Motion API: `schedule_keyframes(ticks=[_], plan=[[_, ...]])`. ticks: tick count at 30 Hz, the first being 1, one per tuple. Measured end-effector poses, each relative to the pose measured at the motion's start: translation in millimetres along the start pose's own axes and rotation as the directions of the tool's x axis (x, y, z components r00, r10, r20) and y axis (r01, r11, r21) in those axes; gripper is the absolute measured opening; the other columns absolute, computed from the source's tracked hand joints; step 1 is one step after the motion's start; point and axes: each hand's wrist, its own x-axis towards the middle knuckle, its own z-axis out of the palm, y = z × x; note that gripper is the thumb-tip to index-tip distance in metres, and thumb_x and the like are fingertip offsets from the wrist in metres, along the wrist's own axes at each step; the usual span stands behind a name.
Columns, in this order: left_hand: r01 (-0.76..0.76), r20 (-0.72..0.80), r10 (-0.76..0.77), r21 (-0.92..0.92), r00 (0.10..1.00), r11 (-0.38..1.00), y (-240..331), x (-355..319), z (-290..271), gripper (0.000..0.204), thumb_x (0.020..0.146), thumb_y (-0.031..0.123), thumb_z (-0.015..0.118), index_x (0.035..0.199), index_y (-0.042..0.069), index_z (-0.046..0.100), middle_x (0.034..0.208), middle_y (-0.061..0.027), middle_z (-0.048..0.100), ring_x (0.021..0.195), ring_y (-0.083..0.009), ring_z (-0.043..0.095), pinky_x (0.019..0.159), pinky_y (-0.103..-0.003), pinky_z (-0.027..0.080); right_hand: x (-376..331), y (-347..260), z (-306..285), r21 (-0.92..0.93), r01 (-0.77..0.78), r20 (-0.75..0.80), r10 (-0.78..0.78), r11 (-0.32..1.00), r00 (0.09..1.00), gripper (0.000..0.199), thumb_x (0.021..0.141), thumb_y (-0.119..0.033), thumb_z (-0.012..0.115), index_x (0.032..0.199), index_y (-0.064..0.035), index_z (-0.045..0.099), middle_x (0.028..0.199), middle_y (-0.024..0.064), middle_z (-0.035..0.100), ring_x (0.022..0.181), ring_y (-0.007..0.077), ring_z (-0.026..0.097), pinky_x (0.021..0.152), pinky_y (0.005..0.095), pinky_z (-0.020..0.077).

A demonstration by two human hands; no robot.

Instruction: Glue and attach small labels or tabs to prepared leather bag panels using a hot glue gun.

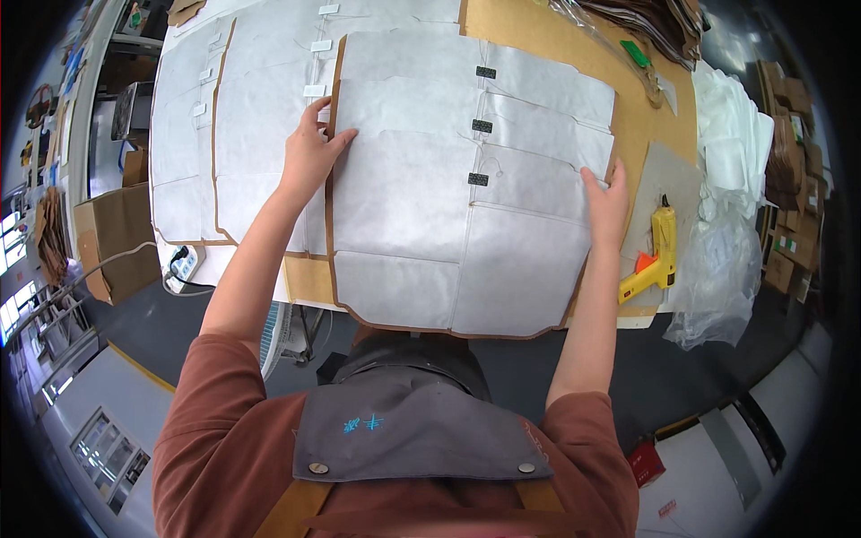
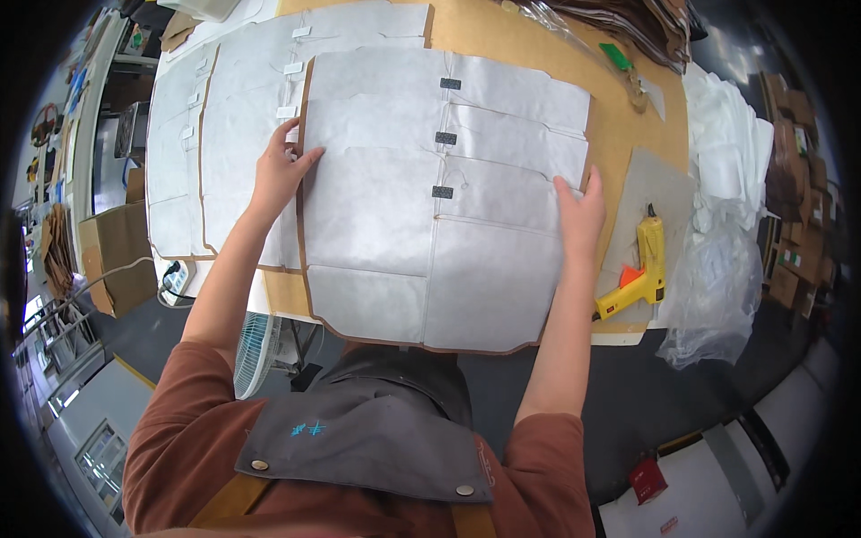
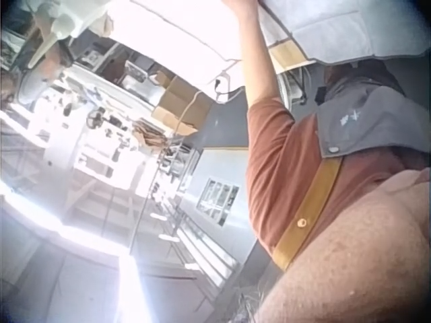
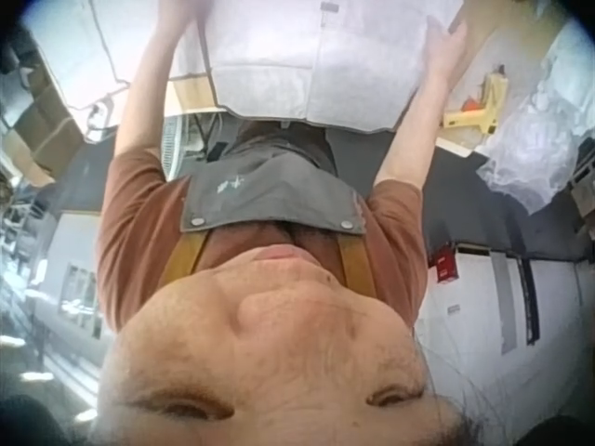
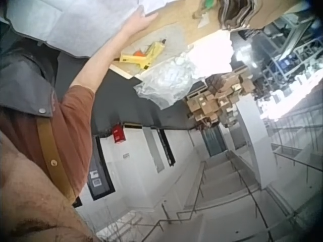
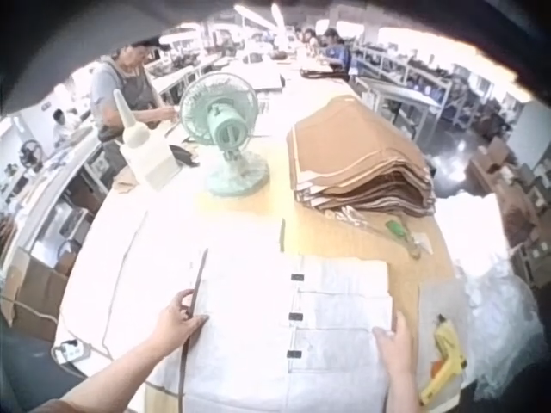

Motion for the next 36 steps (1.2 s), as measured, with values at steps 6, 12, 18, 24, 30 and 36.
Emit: schedule_keyframes(ticks=[6,12,18,24,30,36], plan=[[-0.332,-0.293,0.369,0.168,0.882,0.928,-3.4,-27.3,2.6,0.041,0.089,0.009,0.066,0.128,0.008,0.055,0.115,-0.0125,0.067,0.100,-0.0267,0.066,0.080,-0.034,0.054,-32.1,-14.7,5.5,-0.456,0.495,-0.025,-0.567,0.740,0.823,0.072,0.085,-0.039,0.068,0.147,-0.0158,0.038,0.153,0.0134,0.031,0.139,0.0336,0.032,0.108,0.0480,0.0331],[-0.638,0.125,0.632,0.290,0.765,0.714,-3.3,-91.1,38.2,0.040,0.083,0.008,0.067,0.122,0.020,0.064,0.129,-0.0024,0.061,0.074,-0.0208,0.068,0.063,-0.030,0.056,-72.2,-16.5,52.3,-0.536,0.638,0.356,-0.537,0.553,0.765,0.065,0.088,-0.051,0.057,0.146,-0.0275,0.039,0.156,0.0042,0.029,0.141,0.0308,0.030,0.109,0.0545,0.0270],[-0.618,0.125,0.607,0.229,0.785,0.752,-6.7,-91.6,40.7,0.030,0.087,0.010,0.064,0.117,0.015,0.066,0.126,-0.0032,0.063,0.084,-0.0242,0.069,0.070,-0.033,0.057,-73.4,-9.1,55.2,-0.490,0.624,0.352,-0.516,0.609,0.781,0.066,0.089,-0.053,0.056,0.146,-0.0262,0.039,0.156,0.0046,0.027,0.144,0.0274,0.025,0.111,0.0552,0.0220],[0.504,0.645,0.198,-0.722,0.738,0.474,-4.0,-106.5,29.9,0.033,0.098,0.029,0.054,0.121,0.006,0.060,0.104,-0.0059,0.066,0.078,-0.0171,0.065,0.069,-0.029,0.055,-159.9,-67.1,27.9,-0.019,0.627,0.160,-0.617,0.779,0.771,0.076,0.079,-0.047,0.070,0.142,-0.0162,0.042,0.151,0.0089,0.035,0.133,0.0285,0.040,0.101,0.0532,0.0297],[0.919,0.909,0.131,-0.389,0.395,-0.070,86.0,-168.2,43.9,0.043,0.098,0.044,0.048,0.124,0.010,0.054,0.092,-0.0019,0.060,0.078,-0.0144,0.057,0.068,-0.028,0.052,-238.5,-90.9,12.6,-0.001,0.707,0.080,-0.705,0.707,0.705,0.036,0.079,-0.033,0.071,0.114,-0.0236,0.068,0.138,0.0008,0.051,0.126,0.0180,0.046,0.097,0.0406,0.0356],[0.943,0.913,0.263,-0.331,0.312,0.032,71.8,-186.5,61.3,0.038,0.100,0.043,0.044,0.114,0.011,0.060,0.110,-0.0044,0.060,0.106,-0.0192,0.057,0.089,-0.034,0.049,-258.7,-83.3,-7.2,-0.217,0.748,-0.083,-0.775,0.628,0.627,0.023,0.079,-0.023,0.069,0.101,-0.0219,0.071,0.126,-0.0047,0.059,0.117,0.0147,0.052,0.092,0.0337,0.0388]])
